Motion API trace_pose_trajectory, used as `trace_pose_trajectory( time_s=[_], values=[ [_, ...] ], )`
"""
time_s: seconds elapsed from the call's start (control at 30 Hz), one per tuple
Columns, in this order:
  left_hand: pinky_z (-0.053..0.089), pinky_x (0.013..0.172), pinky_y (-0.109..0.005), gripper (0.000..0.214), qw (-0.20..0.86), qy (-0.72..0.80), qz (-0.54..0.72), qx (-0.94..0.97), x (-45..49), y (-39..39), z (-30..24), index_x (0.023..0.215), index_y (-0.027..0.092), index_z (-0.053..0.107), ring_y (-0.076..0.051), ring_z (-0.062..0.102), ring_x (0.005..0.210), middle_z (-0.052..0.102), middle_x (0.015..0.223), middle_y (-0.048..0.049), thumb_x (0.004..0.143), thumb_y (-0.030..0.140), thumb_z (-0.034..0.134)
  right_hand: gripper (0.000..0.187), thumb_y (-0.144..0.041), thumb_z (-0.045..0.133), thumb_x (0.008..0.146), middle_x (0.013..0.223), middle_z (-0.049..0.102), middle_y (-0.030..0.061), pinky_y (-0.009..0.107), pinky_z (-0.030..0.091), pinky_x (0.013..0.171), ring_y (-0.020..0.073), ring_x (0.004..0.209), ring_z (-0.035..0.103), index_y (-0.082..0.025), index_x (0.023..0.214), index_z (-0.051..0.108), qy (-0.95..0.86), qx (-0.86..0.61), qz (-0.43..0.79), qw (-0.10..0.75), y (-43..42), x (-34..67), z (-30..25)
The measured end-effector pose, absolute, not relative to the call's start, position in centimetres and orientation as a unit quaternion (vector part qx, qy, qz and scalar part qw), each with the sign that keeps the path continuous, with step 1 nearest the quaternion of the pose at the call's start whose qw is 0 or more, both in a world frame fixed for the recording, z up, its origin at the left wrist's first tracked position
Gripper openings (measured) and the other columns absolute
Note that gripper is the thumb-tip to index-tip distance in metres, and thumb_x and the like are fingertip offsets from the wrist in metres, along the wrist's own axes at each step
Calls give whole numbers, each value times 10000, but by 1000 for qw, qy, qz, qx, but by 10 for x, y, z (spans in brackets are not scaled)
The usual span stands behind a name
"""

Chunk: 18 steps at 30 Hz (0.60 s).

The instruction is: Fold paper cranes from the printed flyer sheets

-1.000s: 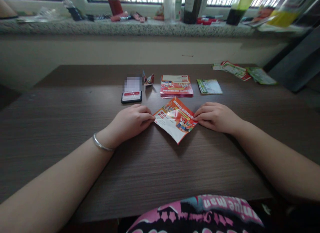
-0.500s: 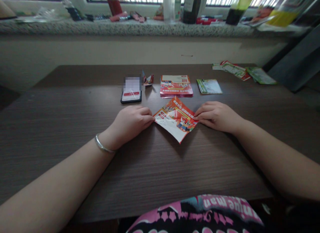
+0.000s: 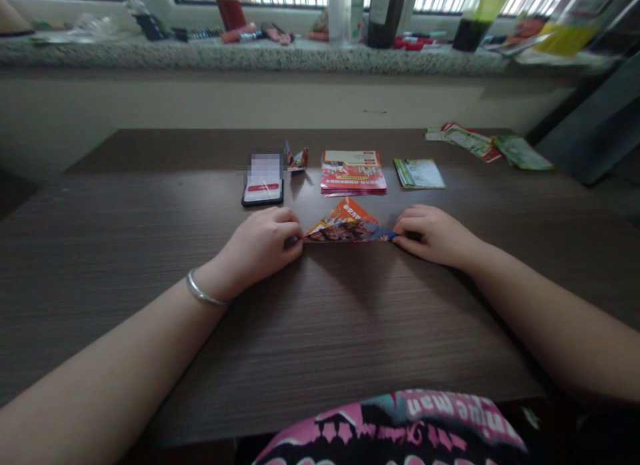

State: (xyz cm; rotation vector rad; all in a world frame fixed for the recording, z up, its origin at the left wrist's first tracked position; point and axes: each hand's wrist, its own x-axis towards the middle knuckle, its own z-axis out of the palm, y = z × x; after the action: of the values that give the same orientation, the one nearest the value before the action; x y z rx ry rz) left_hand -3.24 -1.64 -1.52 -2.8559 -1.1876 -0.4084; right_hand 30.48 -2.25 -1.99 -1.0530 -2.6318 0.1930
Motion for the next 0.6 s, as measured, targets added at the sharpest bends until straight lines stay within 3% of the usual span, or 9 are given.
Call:
trace_pose_trajectory(
  time_s=[0.23,0.4,0.6],
  values=[
    [419,719,-333,367,31,-426,-129,-895,-25,-24,-11,758,192,709,-182,564,753,640,832,-58,924,420,473,306,-318,490,927,700,628,47,309,394,694,177,710,536,-195,657,563,-888,-429,70,150,-29,288,-19],
    [401,703,-334,401,20,-466,-117,-877,-21,-27,-13,779,207,719,-186,576,759,651,810,-55,933,486,475,386,-416,466,941,649,613,35,313,364,655,182,685,533,-207,628,552,-875,-469,31,115,-28,280,-23],
    [373,661,-344,438,55,-485,-121,-864,-16,-28,-15,672,196,664,-204,543,743,650,746,-56,902,533,505,422,-496,486,915,684,649,60,318,329,602,188,666,546,-201,627,571,-865,-492,-37,94,-32,270,-21]
  ],
)
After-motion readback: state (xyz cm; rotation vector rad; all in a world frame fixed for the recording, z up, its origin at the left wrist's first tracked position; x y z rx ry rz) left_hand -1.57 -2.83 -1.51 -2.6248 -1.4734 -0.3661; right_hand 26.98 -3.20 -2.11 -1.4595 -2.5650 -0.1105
